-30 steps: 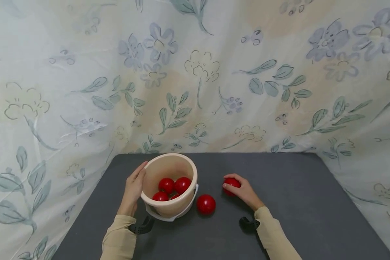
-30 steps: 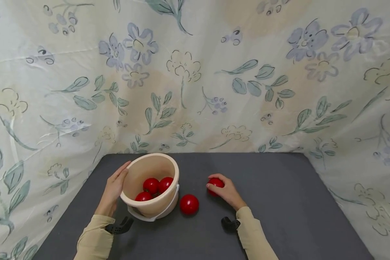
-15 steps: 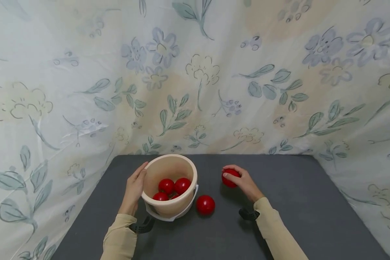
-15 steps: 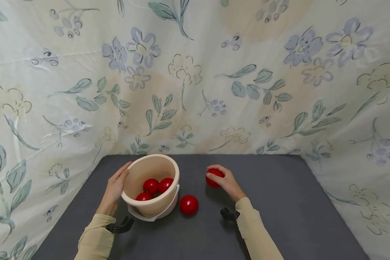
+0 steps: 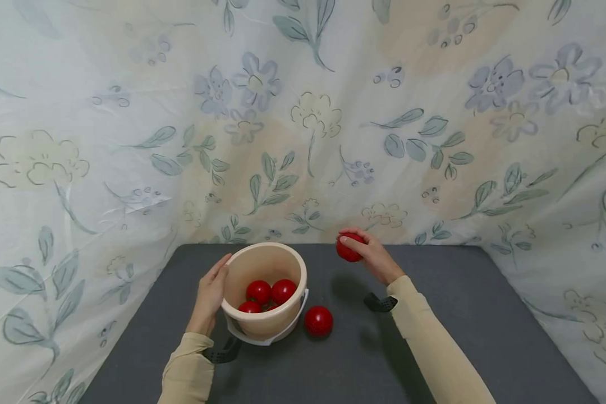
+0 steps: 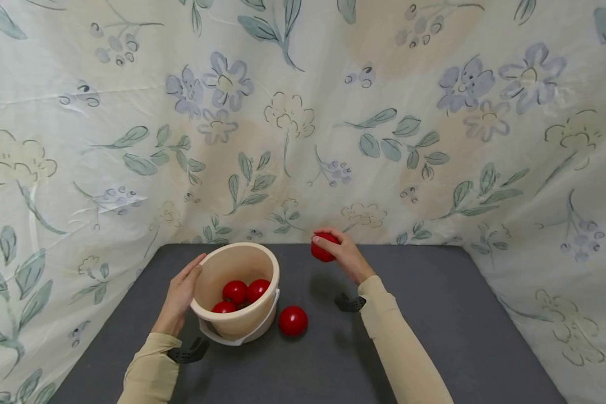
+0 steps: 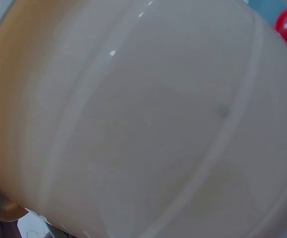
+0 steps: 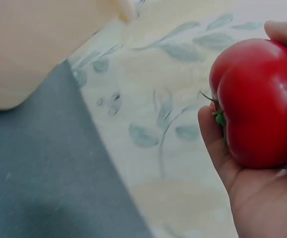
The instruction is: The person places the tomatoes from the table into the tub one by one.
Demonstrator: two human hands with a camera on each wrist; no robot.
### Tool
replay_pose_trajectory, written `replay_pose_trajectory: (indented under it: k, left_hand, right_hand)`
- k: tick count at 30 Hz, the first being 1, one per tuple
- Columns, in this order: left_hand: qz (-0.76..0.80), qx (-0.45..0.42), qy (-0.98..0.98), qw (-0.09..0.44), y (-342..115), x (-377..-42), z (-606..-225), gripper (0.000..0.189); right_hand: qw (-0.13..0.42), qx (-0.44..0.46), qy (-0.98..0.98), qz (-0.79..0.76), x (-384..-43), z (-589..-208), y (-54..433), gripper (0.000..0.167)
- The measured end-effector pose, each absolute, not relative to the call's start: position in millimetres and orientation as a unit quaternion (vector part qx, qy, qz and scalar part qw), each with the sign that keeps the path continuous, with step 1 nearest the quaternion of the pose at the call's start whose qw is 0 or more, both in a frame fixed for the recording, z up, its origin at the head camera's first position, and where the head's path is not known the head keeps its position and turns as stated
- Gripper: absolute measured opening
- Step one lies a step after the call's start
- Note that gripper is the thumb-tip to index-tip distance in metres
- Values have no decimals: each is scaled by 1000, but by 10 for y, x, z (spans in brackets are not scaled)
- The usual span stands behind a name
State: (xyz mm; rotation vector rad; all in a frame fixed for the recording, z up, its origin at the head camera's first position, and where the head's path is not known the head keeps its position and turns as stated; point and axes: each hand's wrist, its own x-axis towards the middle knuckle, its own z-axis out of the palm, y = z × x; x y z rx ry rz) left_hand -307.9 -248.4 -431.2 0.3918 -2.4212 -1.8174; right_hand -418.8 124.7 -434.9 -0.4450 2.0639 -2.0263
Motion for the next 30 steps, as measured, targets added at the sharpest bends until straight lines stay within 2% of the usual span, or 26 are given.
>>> replay_pose_trajectory:
  k: [9,19,23,30]
  left_hand:
    - [-599,129,-789,47,-2493,-3083,-4324,46]
    - [-611,129,-779,46,-2481,-3115,-4333,46]
    - [-610,128,-781,51,-2483,-3137,-4350,45]
    - [-611,128,-779,50,-2474,-3116,-4358,45]
  right_hand:
    - [90,-174,702,-684,-4328,-3842,973,43]
    - [90,-227,703,-668,-4368,-3459,652,49]
    - [107,-248,700,-661,-4375,-3394,505,43]
    - [182,-317,656,-661,-4382,-3384,218,36]
